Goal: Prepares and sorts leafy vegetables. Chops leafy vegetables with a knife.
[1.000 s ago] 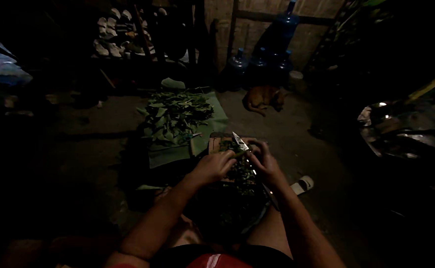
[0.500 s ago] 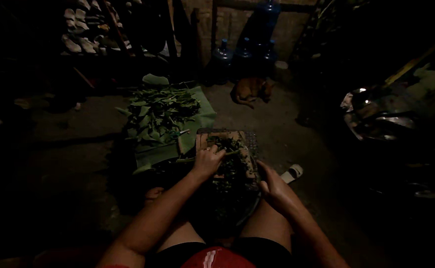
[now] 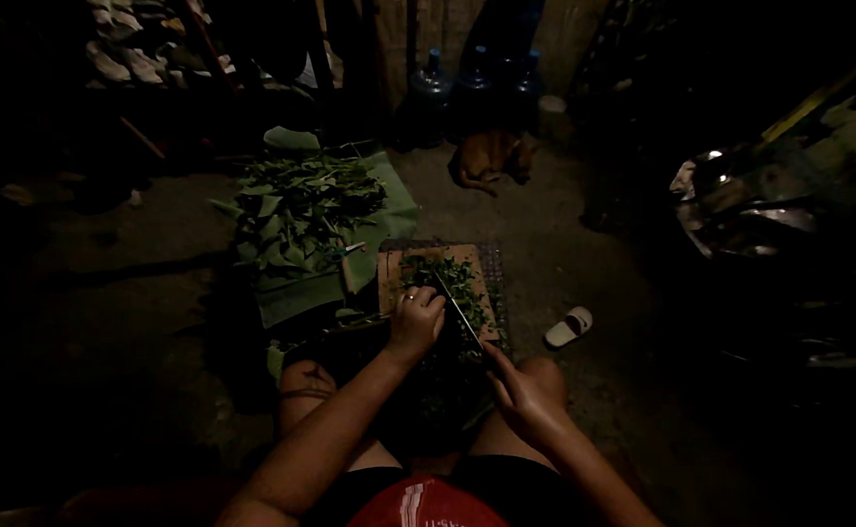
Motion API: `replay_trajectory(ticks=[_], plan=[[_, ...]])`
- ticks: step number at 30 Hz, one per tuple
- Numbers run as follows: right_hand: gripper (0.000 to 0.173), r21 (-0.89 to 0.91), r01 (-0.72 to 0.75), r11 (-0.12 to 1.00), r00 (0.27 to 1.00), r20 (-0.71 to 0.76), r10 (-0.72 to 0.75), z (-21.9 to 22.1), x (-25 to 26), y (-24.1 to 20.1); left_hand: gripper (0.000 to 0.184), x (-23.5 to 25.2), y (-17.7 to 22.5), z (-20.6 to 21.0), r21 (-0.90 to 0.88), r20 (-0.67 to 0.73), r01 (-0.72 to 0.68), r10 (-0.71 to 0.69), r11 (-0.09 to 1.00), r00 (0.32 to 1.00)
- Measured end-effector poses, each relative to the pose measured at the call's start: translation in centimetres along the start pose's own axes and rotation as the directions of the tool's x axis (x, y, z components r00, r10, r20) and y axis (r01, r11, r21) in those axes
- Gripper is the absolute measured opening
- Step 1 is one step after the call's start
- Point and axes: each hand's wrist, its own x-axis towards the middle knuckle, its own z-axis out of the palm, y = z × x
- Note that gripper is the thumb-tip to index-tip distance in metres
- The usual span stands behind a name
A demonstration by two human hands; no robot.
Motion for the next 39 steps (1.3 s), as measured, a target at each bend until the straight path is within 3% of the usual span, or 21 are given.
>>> replay_trajectory(ticks=[7,11,16,21,26,31,34,39], plan=[[0.066,-0.147,0.037,0.989,0.997,-0.054,-0.046,-1.2,-1.4,0.0,0.02,-0.2,0.0,0.7,-0.06,0.007,0.087,-0.087,0.994,0.996],[0.062,-0.185,0.083,0.979,0.969,-0.213,-0.123,-1.3,-2.5,-0.1,0.018,0.0,-0.1,0.7,-0.08,0.0,0.093,-0.093,0.992,0.996],[0.064,-0.257,-0.044,0.965,0.994,-0.106,0.018,-1.3,-2.5,0.1,0.018,-0.3,-0.4,1.7,-0.076,-0.097,0.044,-0.051,0.996,0.994],[0.068,-0.277,-0.09,0.957,0.995,0.02,0.099,-0.6,-0.1,0.2,0.02,-0.8,-0.4,1.7,-0.07,-0.058,0.038,-0.042,0.997,0.997],[0.071,-0.214,-0.058,0.975,0.998,0.026,0.065,-0.3,1.0,0.9,0.022,-1.3,-0.6,1.8,-0.053,-0.08,0.033,-0.037,0.998,0.996],[0.065,-0.225,-0.021,0.974,0.993,-0.122,-0.007,-1.6,-1.6,-0.1,0.037,-1.3,-0.3,1.8,-0.043,-0.121,0.014,-0.019,0.999,0.993],[0.066,-0.251,-0.076,0.965,0.997,-0.042,0.068,-1.9,-2.5,-0.8,0.021,-1.4,-0.5,1.7,-0.044,-0.091,-0.004,0.0,0.999,0.996],[0.067,-0.312,-0.122,0.942,0.992,-0.025,0.12,0.6,-0.9,-0.4,0.019,-1.5,-0.5,2.2,-0.06,-0.123,-0.009,0.001,0.998,0.992]])
